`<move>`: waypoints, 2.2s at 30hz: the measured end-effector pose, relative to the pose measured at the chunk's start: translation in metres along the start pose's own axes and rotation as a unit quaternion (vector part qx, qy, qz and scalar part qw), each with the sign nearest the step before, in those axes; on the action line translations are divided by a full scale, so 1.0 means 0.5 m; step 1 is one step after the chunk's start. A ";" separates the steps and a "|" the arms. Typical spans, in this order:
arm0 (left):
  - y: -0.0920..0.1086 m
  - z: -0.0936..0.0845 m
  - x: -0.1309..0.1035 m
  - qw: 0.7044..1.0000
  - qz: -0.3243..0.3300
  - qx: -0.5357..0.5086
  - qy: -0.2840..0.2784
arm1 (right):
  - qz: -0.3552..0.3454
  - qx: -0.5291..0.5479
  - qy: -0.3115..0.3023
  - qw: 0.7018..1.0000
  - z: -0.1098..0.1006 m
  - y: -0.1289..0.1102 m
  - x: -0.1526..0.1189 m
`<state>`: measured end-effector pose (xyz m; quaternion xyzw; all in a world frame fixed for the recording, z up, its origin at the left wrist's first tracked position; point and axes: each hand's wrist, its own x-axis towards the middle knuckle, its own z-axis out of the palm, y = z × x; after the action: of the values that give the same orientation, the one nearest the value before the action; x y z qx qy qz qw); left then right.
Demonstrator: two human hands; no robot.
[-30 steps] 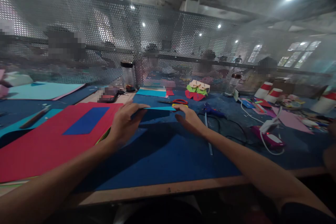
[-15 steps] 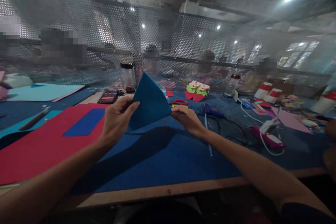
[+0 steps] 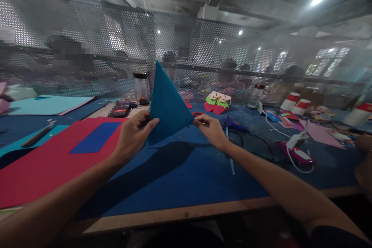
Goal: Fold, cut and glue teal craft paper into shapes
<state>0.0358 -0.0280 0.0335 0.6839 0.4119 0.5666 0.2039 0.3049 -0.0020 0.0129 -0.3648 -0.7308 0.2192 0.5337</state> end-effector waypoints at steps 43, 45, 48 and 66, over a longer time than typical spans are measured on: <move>-0.062 0.040 -0.065 0.866 0.225 0.296 -0.333 | 0.084 -0.565 -0.276 0.773 -0.037 0.181 0.178; -0.064 0.042 -0.064 0.870 0.219 0.292 -0.331 | 0.094 -0.568 -0.285 0.766 -0.035 0.178 0.184; -0.067 0.043 -0.063 0.882 0.205 0.271 -0.326 | 0.099 -0.568 -0.283 0.766 -0.036 0.165 0.188; 0.030 0.133 -0.033 0.924 -0.220 -0.220 -0.221 | -0.035 -0.441 -0.088 0.892 -0.018 -0.056 -0.047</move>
<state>0.1030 -0.0374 0.0164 0.6219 0.3618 0.4183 0.5544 0.3088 -0.0384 0.0213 -0.5163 -0.8084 -0.1136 0.2589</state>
